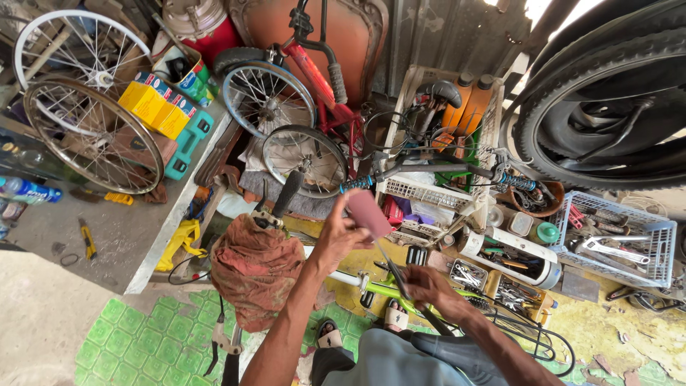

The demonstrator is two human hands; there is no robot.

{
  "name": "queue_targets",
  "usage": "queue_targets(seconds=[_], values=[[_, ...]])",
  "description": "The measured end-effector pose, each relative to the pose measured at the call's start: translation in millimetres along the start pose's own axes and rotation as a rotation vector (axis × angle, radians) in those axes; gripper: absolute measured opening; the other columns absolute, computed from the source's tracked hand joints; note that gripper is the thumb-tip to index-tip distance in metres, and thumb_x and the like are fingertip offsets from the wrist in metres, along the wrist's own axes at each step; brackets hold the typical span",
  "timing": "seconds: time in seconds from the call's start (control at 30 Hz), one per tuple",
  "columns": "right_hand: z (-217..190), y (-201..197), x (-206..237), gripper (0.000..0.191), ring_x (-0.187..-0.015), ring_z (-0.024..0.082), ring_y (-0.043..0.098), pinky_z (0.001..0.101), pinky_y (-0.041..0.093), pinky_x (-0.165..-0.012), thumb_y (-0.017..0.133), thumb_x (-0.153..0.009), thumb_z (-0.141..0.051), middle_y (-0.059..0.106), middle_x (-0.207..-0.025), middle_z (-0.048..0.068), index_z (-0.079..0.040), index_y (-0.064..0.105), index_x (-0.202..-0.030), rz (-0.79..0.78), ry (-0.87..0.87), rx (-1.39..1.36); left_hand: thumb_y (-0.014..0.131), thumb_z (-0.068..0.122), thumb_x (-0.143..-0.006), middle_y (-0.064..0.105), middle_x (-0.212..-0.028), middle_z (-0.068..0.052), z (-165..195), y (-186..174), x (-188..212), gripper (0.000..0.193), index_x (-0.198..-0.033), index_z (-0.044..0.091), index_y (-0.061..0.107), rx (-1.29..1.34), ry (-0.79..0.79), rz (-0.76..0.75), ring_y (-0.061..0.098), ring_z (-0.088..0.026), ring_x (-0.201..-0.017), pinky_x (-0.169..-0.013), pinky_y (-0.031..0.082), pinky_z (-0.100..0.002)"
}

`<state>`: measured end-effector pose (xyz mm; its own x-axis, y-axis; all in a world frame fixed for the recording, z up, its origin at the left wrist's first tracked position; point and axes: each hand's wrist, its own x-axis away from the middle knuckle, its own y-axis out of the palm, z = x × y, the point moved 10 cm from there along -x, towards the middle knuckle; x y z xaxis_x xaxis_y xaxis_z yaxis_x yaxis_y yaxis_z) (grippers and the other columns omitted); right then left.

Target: The person uses a yellow utility knife to scrape the rim of a bicycle wheel, then uses sandpaper to smooth the rim surface. The person rotates the wheel and continues sanding different sections of the rim.

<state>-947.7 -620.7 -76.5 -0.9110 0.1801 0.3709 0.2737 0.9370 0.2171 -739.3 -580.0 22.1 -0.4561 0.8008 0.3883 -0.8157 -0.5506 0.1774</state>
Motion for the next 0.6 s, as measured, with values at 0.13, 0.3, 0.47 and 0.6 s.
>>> queue_targets(seconds=[0.13,0.3,0.47,0.6], values=[[11.2,-45.4,17.5,0.035,-0.081,0.013,0.062,0.0313,0.053,-0.065,0.076,-0.078,-0.034,0.068,-0.098,0.006,-0.008,0.062,-0.095,0.013,0.08,0.106,0.062,-0.012,-0.084,0.067,-0.119,-0.022,3.4,-34.5,-1.3,0.091,-0.157,0.028,0.027,0.015,0.068,0.132,0.076,-0.033,-0.094,-0.068,0.066,-0.039],[-19.6,-188.1,4.8,0.034,-0.061,0.013,0.053,0.033,0.042,-0.052,0.066,-0.09,-0.039,0.071,-0.076,0.008,-0.006,0.075,-0.087,0.472,0.044,0.54,0.058,-0.013,-0.086,0.069,-0.114,-0.022,-4.3,-37.2,5.1,0.09,-0.157,0.029,0.023,0.008,0.039,0.117,0.077,-0.03,-0.086,-0.066,0.069,-0.038],[-25.6,-280.9,-26.7,0.038,-0.045,0.012,0.032,0.0329,0.026,-0.043,0.071,-0.09,-0.042,0.057,-0.06,0.006,-0.005,0.079,-0.09,0.626,0.338,0.888,0.059,-0.011,-0.086,0.067,-0.113,-0.023,-3.2,-15.8,12.9,0.089,-0.158,0.028,0.024,0.019,0.03,0.089,0.077,-0.031,-0.084,-0.066,0.069,-0.038],[-36.8,-294.8,-61.8,0.051,-0.049,0.011,0.034,0.0288,0.028,-0.045,0.07,-0.094,-0.046,0.056,-0.069,0.004,0.004,0.079,-0.087,0.583,0.46,1.255,0.059,-0.009,-0.087,0.068,-0.111,-0.026,2.0,-1.4,21.5,0.088,-0.16,0.026,0.024,0.02,0.055,0.02,0.077,-0.03,-0.083,-0.065,0.068,-0.035]])
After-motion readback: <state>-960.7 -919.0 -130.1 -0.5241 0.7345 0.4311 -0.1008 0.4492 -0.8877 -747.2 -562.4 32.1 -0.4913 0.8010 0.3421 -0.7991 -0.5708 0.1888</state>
